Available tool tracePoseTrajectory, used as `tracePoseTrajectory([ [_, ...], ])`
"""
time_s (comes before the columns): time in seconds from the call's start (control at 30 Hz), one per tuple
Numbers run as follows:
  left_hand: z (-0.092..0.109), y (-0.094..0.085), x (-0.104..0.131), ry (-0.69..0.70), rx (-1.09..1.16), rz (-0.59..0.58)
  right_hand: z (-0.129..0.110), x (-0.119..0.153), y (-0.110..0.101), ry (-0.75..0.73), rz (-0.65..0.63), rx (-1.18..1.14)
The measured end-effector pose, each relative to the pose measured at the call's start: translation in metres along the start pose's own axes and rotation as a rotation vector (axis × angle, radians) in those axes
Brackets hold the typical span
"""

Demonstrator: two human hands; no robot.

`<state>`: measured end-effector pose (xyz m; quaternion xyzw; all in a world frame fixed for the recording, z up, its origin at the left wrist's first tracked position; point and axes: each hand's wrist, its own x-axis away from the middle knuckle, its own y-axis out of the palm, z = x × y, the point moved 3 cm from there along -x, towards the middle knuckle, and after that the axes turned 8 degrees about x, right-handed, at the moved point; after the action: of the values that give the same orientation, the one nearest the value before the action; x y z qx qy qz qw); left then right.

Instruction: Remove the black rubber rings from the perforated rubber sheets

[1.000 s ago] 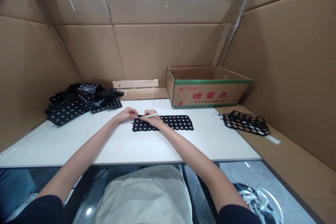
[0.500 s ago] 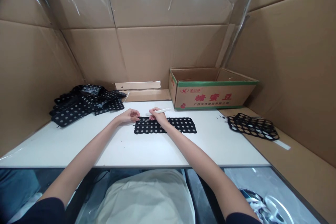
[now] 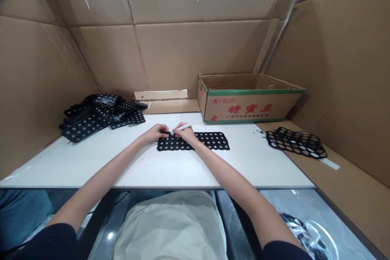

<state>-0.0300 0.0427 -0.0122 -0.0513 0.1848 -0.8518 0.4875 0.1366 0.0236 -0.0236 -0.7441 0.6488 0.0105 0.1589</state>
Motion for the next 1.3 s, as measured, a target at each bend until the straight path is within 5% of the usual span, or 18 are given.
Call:
tracePoseTrajectory([
  [0.13,-0.0048,-0.0006,-0.0028,-0.093,0.123,-0.015,-0.0013,0.0011,0.0005,-0.006,-0.005,0.019],
  [0.37,-0.0067,-0.0035,-0.0026,0.016,0.064,0.025,-0.0043,0.0028,0.0011,-0.030,-0.025,0.038],
  [0.97,-0.0038,-0.0022,-0.0029,-0.075,0.102,-0.045,-0.0042,0.0044,0.0019,-0.088,-0.086,0.060],
  [1.3,-0.0048,-0.0020,-0.0014,0.047,0.026,0.007,0.0006,0.0001,0.0020,-0.044,-0.085,0.065],
])
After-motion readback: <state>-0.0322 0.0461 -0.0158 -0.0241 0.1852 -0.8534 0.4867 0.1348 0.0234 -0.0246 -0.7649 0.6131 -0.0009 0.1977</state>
